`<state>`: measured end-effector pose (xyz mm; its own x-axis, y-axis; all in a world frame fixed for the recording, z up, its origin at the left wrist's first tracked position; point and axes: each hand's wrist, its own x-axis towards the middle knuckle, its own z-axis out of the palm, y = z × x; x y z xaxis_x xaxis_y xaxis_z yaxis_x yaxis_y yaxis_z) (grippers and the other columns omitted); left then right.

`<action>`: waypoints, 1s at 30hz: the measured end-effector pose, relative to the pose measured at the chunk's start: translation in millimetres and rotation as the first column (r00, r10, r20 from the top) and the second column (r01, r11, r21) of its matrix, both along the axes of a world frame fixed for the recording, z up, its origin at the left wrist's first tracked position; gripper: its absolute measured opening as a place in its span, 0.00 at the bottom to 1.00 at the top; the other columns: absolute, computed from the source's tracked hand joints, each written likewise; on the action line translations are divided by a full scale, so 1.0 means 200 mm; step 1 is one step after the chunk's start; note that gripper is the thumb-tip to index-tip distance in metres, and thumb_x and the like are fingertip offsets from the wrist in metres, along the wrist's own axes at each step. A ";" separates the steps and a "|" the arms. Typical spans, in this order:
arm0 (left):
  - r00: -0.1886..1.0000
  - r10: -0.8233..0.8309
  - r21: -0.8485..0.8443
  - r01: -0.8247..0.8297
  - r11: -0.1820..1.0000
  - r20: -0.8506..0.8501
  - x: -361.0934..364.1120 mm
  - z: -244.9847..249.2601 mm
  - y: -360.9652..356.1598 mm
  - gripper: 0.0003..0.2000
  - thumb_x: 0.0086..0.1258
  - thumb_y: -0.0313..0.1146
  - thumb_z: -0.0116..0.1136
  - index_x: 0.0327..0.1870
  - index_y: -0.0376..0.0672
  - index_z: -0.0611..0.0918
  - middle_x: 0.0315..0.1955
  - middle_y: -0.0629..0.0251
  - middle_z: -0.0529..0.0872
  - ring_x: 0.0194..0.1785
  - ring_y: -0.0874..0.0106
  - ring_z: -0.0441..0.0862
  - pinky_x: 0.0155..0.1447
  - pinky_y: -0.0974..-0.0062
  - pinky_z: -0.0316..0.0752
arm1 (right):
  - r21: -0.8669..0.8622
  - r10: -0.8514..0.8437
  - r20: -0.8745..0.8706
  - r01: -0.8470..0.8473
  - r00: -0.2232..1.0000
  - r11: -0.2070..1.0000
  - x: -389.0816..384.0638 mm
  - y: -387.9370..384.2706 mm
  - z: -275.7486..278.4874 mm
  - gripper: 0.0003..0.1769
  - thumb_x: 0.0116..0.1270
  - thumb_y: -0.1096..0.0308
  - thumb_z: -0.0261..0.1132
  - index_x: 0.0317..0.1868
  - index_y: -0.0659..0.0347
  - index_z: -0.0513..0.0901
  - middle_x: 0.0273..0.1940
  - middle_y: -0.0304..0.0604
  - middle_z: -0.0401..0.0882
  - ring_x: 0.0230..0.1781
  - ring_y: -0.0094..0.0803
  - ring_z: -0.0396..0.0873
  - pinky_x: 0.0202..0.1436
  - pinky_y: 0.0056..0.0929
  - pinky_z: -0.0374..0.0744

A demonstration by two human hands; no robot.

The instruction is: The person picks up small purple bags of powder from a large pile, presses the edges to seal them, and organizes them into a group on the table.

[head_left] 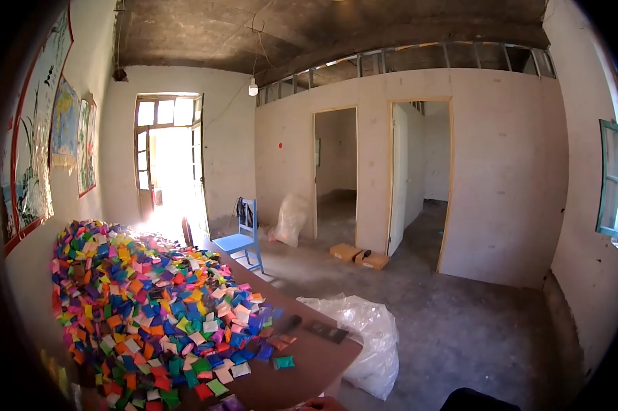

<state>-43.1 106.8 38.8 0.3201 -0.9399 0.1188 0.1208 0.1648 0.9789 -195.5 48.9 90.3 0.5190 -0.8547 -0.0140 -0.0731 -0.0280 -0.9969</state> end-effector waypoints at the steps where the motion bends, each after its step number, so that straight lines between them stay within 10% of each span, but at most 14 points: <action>1: 0.999 0.022 -0.026 -0.021 0.999 0.029 0.00 0.01 0.00 0.12 0.80 0.35 0.57 0.45 0.32 0.83 0.36 0.63 0.85 0.41 0.72 0.80 0.47 0.74 0.77 | 0.008 0.003 0.000 -0.003 1.000 1.000 0.01 0.02 0.05 0.17 0.73 0.55 0.67 0.48 0.60 0.90 0.45 0.43 0.90 0.46 0.30 0.85 0.53 0.34 0.83; 8: 0.987 -0.031 0.006 0.031 1.000 0.159 0.05 0.07 0.03 0.12 0.80 0.36 0.57 0.47 0.35 0.83 0.38 0.62 0.86 0.43 0.72 0.80 0.48 0.72 0.77 | 0.088 -0.011 -0.049 0.015 0.999 0.996 0.01 0.02 0.06 0.17 0.73 0.55 0.67 0.47 0.61 0.89 0.45 0.42 0.89 0.46 0.32 0.85 0.53 0.33 0.82; 11: 0.992 -0.090 0.074 0.097 0.993 -0.092 -0.01 0.30 0.07 0.12 0.79 0.36 0.59 0.51 0.37 0.85 0.44 0.60 0.87 0.47 0.71 0.81 0.52 0.72 0.78 | -0.025 -0.035 0.002 0.035 0.999 0.999 0.01 -0.13 -0.16 0.16 0.74 0.58 0.67 0.50 0.63 0.88 0.42 0.38 0.87 0.43 0.26 0.83 0.49 0.28 0.81; 16: 0.722 -0.051 -0.009 0.080 0.997 0.690 0.01 0.01 -0.03 0.15 0.75 0.44 0.65 0.53 0.43 0.86 0.47 0.54 0.90 0.47 0.59 0.87 0.51 0.57 0.81 | 0.086 -0.030 -0.014 0.031 0.999 0.996 0.00 -0.13 -0.14 0.17 0.74 0.59 0.68 0.52 0.64 0.86 0.47 0.41 0.86 0.49 0.25 0.82 0.58 0.28 0.78; 18: 0.956 -0.063 0.245 -0.010 0.969 0.286 0.01 0.25 0.02 0.10 0.76 0.34 0.59 0.41 0.34 0.83 0.30 0.67 0.83 0.33 0.78 0.78 0.37 0.76 0.74 | 0.128 -0.013 0.035 0.008 0.999 0.992 -0.01 -0.12 -0.16 0.19 0.75 0.60 0.67 0.59 0.63 0.85 0.52 0.40 0.86 0.51 0.25 0.81 0.56 0.29 0.80; 20: 0.964 0.018 0.137 -0.056 0.989 0.264 -0.02 0.22 -0.01 0.09 0.78 0.33 0.57 0.40 0.35 0.82 0.29 0.68 0.82 0.31 0.79 0.76 0.36 0.76 0.72 | 0.212 0.041 0.257 -0.098 0.966 0.972 0.00 -0.10 -0.16 0.19 0.76 0.61 0.66 0.61 0.62 0.83 0.53 0.39 0.85 0.50 0.24 0.80 0.54 0.27 0.80; 30: 0.997 0.014 0.297 0.010 0.955 -0.081 -0.06 0.11 -0.01 0.09 0.78 0.33 0.60 0.46 0.35 0.82 0.31 0.71 0.83 0.32 0.82 0.77 0.36 0.81 0.72 | 0.392 -0.075 0.219 -0.017 0.973 0.920 -0.01 -0.10 -0.22 0.11 0.77 0.65 0.64 0.49 0.64 0.85 0.39 0.32 0.83 0.37 0.16 0.76 0.41 0.19 0.75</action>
<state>-56.0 104.9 60.2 0.3189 -0.9281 -0.1920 0.2017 -0.1315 0.9706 -196.9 29.0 45.5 0.5229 -0.8197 -0.2338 0.1594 0.3635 -0.9178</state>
